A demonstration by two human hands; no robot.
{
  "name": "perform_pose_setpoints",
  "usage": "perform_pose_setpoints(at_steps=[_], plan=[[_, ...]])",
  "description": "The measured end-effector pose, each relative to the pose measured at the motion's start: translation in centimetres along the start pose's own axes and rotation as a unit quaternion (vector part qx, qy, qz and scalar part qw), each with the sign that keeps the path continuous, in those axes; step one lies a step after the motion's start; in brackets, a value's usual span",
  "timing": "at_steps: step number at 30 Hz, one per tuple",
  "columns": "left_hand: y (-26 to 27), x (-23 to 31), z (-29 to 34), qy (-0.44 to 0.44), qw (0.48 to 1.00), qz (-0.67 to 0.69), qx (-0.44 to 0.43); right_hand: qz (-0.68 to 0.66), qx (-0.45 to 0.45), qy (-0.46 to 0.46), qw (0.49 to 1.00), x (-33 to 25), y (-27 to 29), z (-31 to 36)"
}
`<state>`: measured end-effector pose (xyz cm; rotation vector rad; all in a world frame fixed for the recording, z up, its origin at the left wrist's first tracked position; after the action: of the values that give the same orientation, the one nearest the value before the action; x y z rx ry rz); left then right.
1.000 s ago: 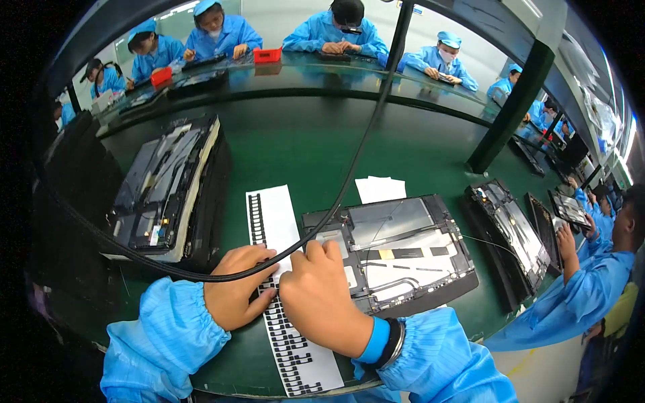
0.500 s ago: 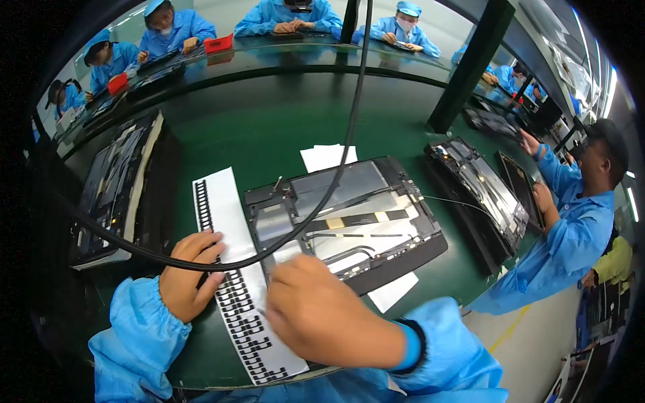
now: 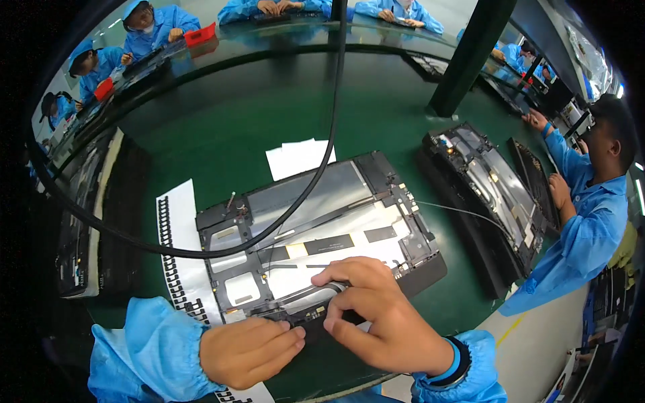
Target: The person assembles internal components and ribbon cables into portable electronic device frames by hand.
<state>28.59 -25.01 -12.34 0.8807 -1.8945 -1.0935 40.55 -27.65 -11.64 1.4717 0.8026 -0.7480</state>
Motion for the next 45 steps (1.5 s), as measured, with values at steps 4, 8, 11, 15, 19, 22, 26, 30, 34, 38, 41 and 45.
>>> perform_pose_setpoints(at_steps=[4,8,11,15,19,22,26,30,34,38,41,45], plan=[[0.0,0.2,0.2,0.004,0.999,-0.045,-0.014,0.024,0.003,-0.009,1.0,0.0,-0.1,-0.5],[1.6,0.2,0.2,-0.004,0.996,-0.04,0.075,0.032,0.008,-0.017,0.999,0.4,-0.1,-0.7],[1.7,0.3,0.3,-0.01,0.996,-0.042,0.078,0.05,0.025,-0.021,0.998,0.4,-0.1,-0.6],[1.6,0.4,0.4,-0.007,0.996,-0.039,0.085,0.042,0.025,-0.014,0.999,0.3,-0.2,-0.6],[1.4,0.4,0.4,-0.016,0.996,-0.037,0.074,0.069,0.025,-0.016,0.997,0.3,-0.4,-0.5],[1.6,0.4,0.4,-0.005,0.997,-0.028,0.079,0.074,0.032,-0.011,0.997,0.1,-0.5,-0.5],[1.1,0.7,0.1,0.009,0.996,-0.054,0.068,0.069,0.037,-0.005,0.997,0.1,-0.5,-0.6],[0.2,0.4,-0.7,0.05,0.988,-0.145,-0.022,0.06,0.063,-0.01,0.996,0.3,0.2,-0.2],[0.0,0.2,-0.6,0.055,0.984,-0.16,-0.049,0.023,0.116,-0.018,0.993,0.9,1.4,0.7],[0.1,0.2,-0.7,0.056,0.985,-0.158,-0.042,0.0,0.114,0.007,0.993,0.7,1.4,0.8],[0.0,0.2,-0.6,0.058,0.984,-0.161,-0.041,0.055,0.092,0.011,0.994,0.1,0.8,0.4],[-0.1,0.2,-0.6,0.048,0.982,-0.174,-0.052,0.119,0.078,0.033,0.989,-0.3,0.3,0.2]])
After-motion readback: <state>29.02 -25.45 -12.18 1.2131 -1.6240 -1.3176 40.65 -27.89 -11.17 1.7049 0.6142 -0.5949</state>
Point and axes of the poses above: each hand's wrist, its own z-axis away from the middle knuckle, its own y-axis out of the back of the hand, x = y × z, the point moved 8 cm from there along -z, towards the middle knuckle, and after that the axes turned 8 degrees about -x, right-handed, at the moved point
